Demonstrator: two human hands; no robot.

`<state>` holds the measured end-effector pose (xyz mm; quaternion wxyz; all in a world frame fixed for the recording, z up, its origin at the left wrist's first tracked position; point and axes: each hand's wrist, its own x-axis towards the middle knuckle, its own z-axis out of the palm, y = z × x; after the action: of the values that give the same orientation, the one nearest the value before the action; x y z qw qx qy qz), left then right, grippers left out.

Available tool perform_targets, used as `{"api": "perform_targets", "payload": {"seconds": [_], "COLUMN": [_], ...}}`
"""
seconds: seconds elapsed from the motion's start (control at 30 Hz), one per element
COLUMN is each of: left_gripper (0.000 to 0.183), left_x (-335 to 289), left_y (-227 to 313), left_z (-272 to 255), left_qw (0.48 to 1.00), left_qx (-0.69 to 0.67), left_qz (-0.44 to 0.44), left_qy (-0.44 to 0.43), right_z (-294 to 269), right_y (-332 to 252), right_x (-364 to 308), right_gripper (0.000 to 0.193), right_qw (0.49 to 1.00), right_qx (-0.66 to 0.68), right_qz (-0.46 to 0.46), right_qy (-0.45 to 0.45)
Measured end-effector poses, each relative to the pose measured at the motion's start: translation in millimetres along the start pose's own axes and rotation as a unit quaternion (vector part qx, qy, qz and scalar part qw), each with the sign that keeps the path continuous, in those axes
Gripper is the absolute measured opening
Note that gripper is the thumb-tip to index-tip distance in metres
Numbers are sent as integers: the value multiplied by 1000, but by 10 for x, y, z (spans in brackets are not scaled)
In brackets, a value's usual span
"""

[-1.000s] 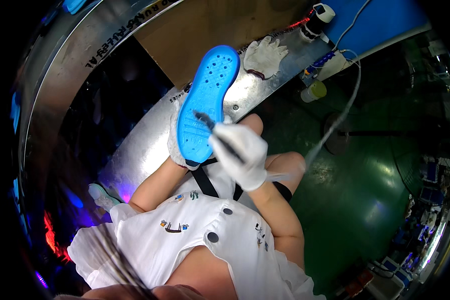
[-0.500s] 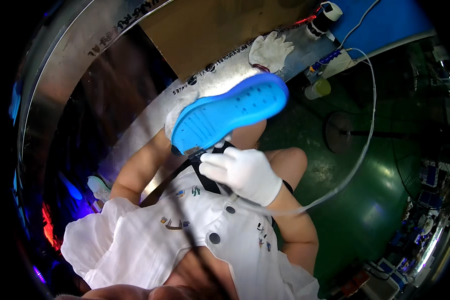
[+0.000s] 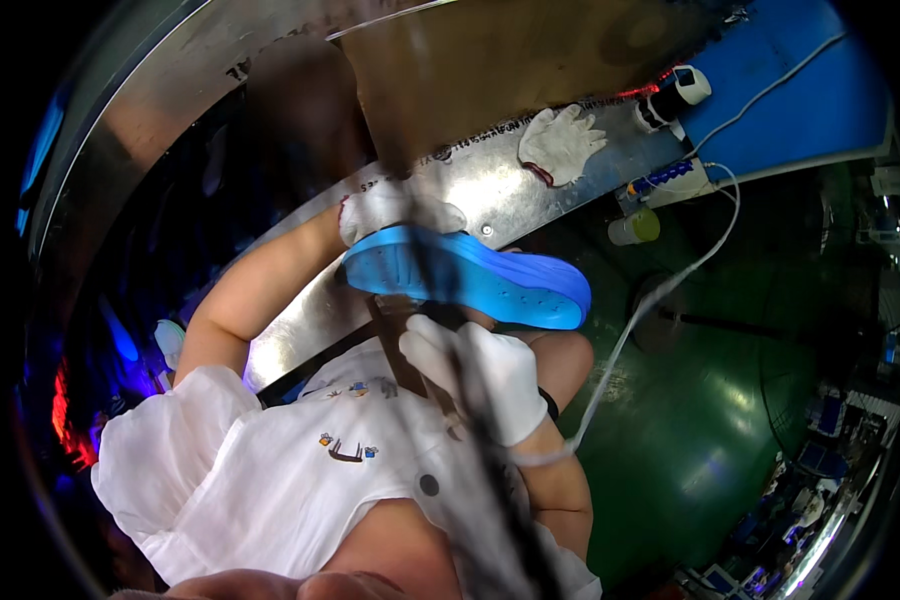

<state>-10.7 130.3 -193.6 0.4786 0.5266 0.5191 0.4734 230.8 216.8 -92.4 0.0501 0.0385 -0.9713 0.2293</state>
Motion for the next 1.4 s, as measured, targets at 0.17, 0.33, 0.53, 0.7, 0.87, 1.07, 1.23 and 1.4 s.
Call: {"api": "perform_targets", "payload": {"seconds": [0.17,0.33,0.53,0.7,0.87,1.07,1.23,1.4], "left_gripper": [36,39,44,36,47,55,36,103], "left_x": [-18,-59,-186,-192,-302,-555,-714,-980], "left_y": [-266,442,445,550,793,546,764,1022], "left_z": [-178,-83,-204,-210,-255,-380,-307,-83], "left_qw": [985,1000,974,988,993,984,872,773], "left_qx": [143,6,120,-82,26,-82,-468,-616], "left_qz": [99,-19,177,-46,-74,-5,-112,150], "left_qy": [-4,-14,67,124,89,157,92,-13], "right_z": [-50,-166,-207,-212,-275,-358,-275,-310], "right_y": [111,35,-130,0,35,33,39,24], "right_x": [44,-23,-46,-19,-29,-53,-45,-164], "right_gripper": [28,30,35,36,35,31,35,31], "right_qw": [991,979,989,981,971,974,967,956], "right_qx": [47,113,-24,-57,-38,-21,-45,138], "right_qz": [-67,-65,-98,-94,-77,-132,-190,-96], "right_qy": [110,158,111,161,222,182,161,242]}}
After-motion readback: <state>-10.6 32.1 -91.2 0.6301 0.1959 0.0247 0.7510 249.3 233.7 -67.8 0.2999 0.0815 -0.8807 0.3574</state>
